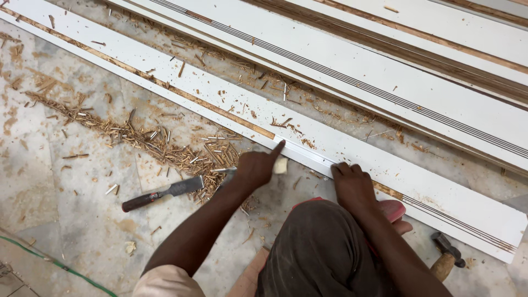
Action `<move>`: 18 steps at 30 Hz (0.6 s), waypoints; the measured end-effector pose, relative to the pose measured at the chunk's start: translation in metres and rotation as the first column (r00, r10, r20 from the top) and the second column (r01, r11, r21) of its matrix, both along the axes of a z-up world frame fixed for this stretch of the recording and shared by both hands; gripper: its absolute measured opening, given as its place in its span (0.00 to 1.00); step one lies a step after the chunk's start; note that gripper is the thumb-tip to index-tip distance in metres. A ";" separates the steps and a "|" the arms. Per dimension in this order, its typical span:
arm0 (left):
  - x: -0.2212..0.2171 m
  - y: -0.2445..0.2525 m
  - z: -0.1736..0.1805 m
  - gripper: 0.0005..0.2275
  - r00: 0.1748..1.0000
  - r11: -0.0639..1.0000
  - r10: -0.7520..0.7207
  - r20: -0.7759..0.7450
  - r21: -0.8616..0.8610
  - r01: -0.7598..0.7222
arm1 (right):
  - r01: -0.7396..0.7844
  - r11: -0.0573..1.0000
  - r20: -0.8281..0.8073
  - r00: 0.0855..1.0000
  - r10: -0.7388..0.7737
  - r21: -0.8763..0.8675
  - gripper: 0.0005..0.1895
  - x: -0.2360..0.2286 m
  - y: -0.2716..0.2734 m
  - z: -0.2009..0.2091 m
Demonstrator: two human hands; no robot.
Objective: The person sits on the floor and uses a hammer and a small wooden block to repeatedly strike a long white wooden plank. The person adjusts the plank's position and continues hammering along its length.
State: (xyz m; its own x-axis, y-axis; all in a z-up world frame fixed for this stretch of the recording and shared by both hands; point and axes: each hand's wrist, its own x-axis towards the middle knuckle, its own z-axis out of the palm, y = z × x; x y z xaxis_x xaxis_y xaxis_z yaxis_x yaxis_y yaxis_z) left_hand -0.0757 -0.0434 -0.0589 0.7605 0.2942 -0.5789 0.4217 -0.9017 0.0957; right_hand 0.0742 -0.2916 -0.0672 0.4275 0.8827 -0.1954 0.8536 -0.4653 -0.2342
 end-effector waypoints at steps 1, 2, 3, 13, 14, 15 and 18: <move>0.001 0.003 0.001 0.39 1.000 1.000 -0.002 0.018 0.013 0.001 | 0.001 1.000 -0.007 1.000 -0.001 0.002 0.22 -0.001 0.005 -0.001; 0.001 0.005 0.002 0.39 0.999 1.000 -0.003 0.036 0.025 0.002 | -0.012 1.000 0.002 1.000 0.012 0.004 0.21 -0.002 0.006 0.001; 0.000 0.005 0.004 0.39 0.999 0.999 -0.005 0.054 0.038 0.003 | -0.024 1.000 0.010 1.000 0.024 0.006 0.21 -0.003 0.005 0.005; 0.035 -0.068 -0.012 0.40 0.991 0.952 -0.057 0.124 -0.292 0.091 | 0.126 0.912 0.142 0.987 -0.076 -0.390 0.07 0.026 -0.048 0.050; 0.039 -0.072 -0.010 0.40 0.986 0.943 -0.086 0.141 -0.307 0.126 | 0.184 0.959 0.188 0.971 -0.144 -0.216 0.10 0.031 -0.067 0.051; 0.042 -0.073 -0.007 0.40 0.981 0.933 -0.115 0.158 -0.322 0.161 | 0.234 0.972 0.222 0.950 -0.221 -0.034 0.15 0.034 -0.088 0.051; 0.046 -0.057 0.005 0.32 0.954 0.903 0.108 0.281 -0.429 0.024 | 0.442 0.838 0.202 0.832 -0.516 0.322 0.19 0.016 -0.173 0.049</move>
